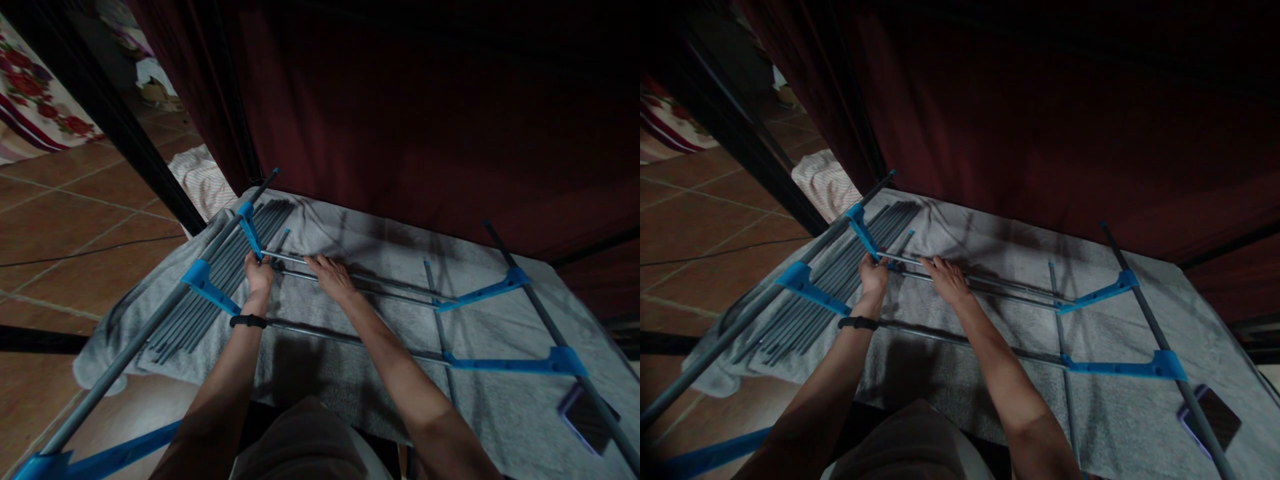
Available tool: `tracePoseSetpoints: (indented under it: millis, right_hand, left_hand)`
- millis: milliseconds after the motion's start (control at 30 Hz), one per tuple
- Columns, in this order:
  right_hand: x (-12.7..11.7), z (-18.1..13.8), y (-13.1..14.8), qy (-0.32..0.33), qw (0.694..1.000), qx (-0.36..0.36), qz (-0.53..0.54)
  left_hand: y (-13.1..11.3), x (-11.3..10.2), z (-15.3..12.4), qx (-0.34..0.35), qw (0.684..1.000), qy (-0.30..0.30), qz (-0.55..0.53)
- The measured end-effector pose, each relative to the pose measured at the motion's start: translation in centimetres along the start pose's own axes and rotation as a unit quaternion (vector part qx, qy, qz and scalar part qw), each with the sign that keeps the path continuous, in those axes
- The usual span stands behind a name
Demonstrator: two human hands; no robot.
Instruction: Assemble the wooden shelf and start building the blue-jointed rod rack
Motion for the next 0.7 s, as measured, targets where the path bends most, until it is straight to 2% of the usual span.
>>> tracePoseSetpoints:
  millis: [167,467,700]
  right_hand:
    - [1.1,-0.1,0.1,0.011,1.000,-0.002,0.001]
    - [1.2,0.3,-0.2,0.003,1.000,0.001,0.015]
    - [1.4,0.4,0.0,0.023,1.000,0.005,0.019]
  left_hand:
    - [-0.1,-0.2,0.1,0.027,0.999,-0.013,0.033]
    - [0.6,0.0,0.2,0.020,0.999,-0.015,0.024]
    - [0.6,0.0,0.0,0.016,0.999,-0.012,0.032]
Point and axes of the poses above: each hand's wrist, its own z-axis towards the middle knuckle, its own x-axis out of the palm, y = z × x, the point moved 4 cm from there along z, towards the middle knuckle, and after that the axes turned 6 degrees about -z, right-handed, at the moved point
